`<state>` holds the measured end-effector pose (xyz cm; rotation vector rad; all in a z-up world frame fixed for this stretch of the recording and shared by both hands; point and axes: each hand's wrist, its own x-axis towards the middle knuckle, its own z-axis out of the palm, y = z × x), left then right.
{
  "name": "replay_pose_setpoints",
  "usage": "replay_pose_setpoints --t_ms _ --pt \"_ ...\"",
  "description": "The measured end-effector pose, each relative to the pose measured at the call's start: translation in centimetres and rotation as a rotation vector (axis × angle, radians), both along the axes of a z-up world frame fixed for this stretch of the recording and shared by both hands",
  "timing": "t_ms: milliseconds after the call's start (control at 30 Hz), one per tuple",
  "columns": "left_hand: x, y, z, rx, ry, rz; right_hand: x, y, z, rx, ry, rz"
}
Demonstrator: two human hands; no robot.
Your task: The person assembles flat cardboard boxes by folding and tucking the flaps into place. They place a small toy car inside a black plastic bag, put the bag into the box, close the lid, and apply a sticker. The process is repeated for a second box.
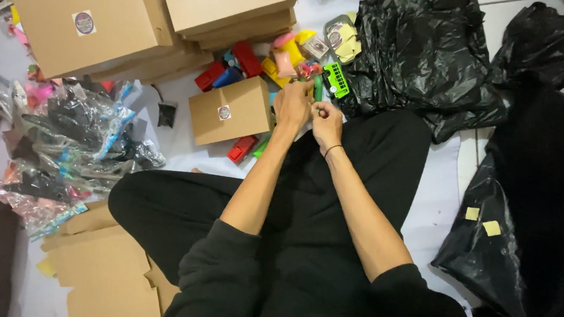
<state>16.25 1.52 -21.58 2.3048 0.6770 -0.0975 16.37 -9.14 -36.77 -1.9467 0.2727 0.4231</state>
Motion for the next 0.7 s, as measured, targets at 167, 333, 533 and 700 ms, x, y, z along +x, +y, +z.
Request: replay_pose_setpoints --t_ms 167,333,533,700 --pt "1.5 0.4 -3.1 0.041 0.094 0.056 -0.1 -0.5 2.8 0.05 0.015 -0.07" --pt "1.1 0.7 -4.2 -0.083 0.045 0.213 -0.4 -0.4 3.8 0.059 0.017 -0.026" --pt "1.1 0.5 -4.4 -0.084 0.059 0.236 -1.4 -1.1 4.3 -0.064 0.013 0.037" --pt "0.7 0.9 -4.0 -0.049 0.039 0.124 -1.5 -0.9 5.2 0.068 0.104 -0.029"
